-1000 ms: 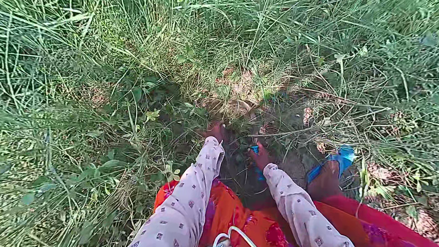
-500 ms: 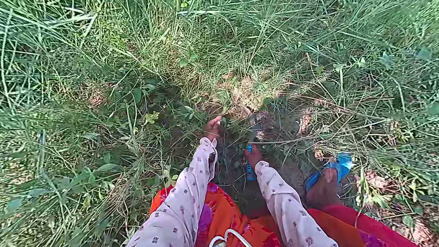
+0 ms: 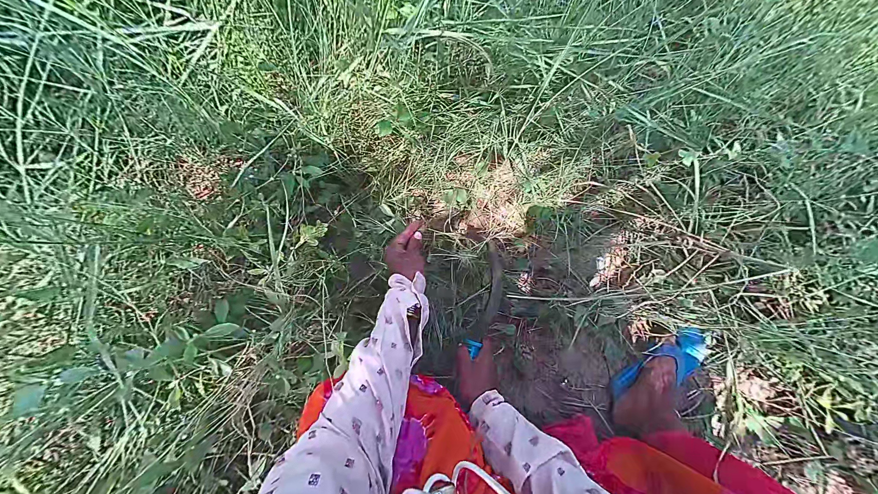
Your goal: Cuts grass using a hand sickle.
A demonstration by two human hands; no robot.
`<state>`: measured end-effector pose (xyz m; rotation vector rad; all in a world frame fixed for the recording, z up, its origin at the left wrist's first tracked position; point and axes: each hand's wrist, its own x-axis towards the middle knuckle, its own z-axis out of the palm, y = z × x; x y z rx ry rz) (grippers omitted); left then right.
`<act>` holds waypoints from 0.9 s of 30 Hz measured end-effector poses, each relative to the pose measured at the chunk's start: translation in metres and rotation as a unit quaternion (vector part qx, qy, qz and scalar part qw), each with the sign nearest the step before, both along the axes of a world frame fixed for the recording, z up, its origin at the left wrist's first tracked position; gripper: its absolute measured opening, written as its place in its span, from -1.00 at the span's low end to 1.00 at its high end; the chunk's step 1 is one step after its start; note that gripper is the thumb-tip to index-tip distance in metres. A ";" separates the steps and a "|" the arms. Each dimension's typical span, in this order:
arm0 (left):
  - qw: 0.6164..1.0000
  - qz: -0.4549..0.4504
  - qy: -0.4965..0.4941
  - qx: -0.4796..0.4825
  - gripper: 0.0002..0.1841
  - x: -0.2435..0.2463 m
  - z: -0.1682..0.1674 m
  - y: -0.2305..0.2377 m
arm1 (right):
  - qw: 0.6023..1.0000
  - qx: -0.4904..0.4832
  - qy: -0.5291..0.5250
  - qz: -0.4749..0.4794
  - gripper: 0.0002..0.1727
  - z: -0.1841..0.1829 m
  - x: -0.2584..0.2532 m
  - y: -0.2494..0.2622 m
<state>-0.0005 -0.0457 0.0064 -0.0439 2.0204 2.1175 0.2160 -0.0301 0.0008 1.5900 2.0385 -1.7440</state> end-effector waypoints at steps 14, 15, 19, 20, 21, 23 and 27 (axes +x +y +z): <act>0.998 0.015 -0.023 0.058 -0.63 -0.002 0.012 -0.002 | 0.993 -0.002 -0.057 0.103 -0.30 0.007 -0.008 0.076; 0.998 0.024 -0.027 0.060 -0.63 -0.004 0.011 -0.003 | 0.993 -0.006 -0.058 0.101 -0.30 0.012 0.002 0.071; 0.994 0.079 -0.031 0.071 -0.63 -0.010 0.010 -0.014 | 0.995 -0.042 -0.034 0.081 -0.37 0.067 0.018 0.052; 0.992 0.095 -0.029 0.083 -0.61 -0.012 0.010 -0.014 | 0.996 -0.057 -0.015 0.063 -0.41 0.085 0.016 0.046; 0.989 0.110 -0.032 0.089 -0.61 -0.013 0.010 -0.014 | 0.996 -0.070 -0.001 0.051 -0.44 0.100 0.019 0.040; 0.988 0.116 -0.042 0.091 -0.59 -0.012 0.017 -0.010 | 0.996 -0.079 -0.005 0.046 -0.38 0.119 0.033 0.032; 0.993 0.080 -0.030 0.086 -0.59 -0.009 0.026 -0.005 | 0.997 -0.036 -0.032 0.054 -0.44 0.111 0.052 0.044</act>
